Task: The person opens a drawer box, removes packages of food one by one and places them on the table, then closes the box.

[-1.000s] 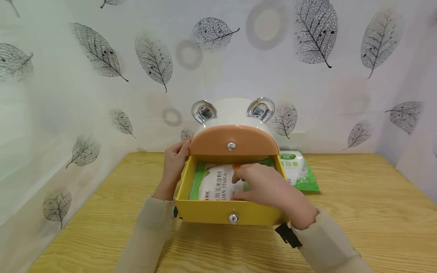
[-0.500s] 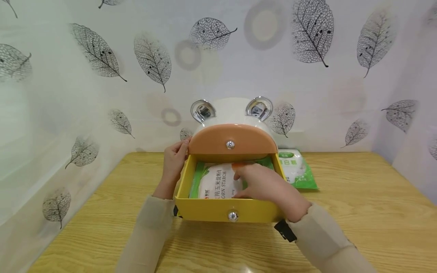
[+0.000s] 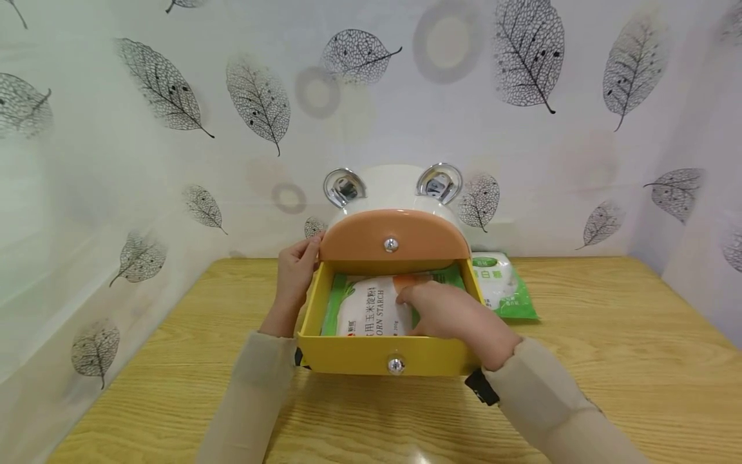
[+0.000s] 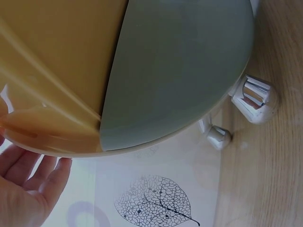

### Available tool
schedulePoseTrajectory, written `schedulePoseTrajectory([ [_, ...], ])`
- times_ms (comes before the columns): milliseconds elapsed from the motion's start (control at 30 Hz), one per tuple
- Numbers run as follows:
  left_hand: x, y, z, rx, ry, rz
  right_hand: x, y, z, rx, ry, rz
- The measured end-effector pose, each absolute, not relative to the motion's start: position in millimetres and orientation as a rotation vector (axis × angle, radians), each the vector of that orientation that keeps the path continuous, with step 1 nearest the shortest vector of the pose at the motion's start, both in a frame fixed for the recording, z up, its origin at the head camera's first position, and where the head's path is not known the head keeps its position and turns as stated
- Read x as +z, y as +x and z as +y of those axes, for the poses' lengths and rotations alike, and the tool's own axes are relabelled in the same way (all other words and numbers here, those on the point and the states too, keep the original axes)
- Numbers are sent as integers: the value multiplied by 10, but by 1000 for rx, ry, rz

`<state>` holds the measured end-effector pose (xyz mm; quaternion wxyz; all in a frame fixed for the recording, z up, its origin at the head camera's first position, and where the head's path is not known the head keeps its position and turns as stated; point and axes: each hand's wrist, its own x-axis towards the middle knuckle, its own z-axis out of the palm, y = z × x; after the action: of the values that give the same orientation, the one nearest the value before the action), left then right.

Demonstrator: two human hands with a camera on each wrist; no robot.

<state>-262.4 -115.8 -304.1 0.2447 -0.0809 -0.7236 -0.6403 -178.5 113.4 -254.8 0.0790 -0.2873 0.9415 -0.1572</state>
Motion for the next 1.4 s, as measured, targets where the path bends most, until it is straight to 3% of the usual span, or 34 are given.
schedulePoseTrajectory([
  [1400,-3019,-2611,-1144,-1724,-213,-1979,-2540,-1773,1111,-273,-802,2925],
])
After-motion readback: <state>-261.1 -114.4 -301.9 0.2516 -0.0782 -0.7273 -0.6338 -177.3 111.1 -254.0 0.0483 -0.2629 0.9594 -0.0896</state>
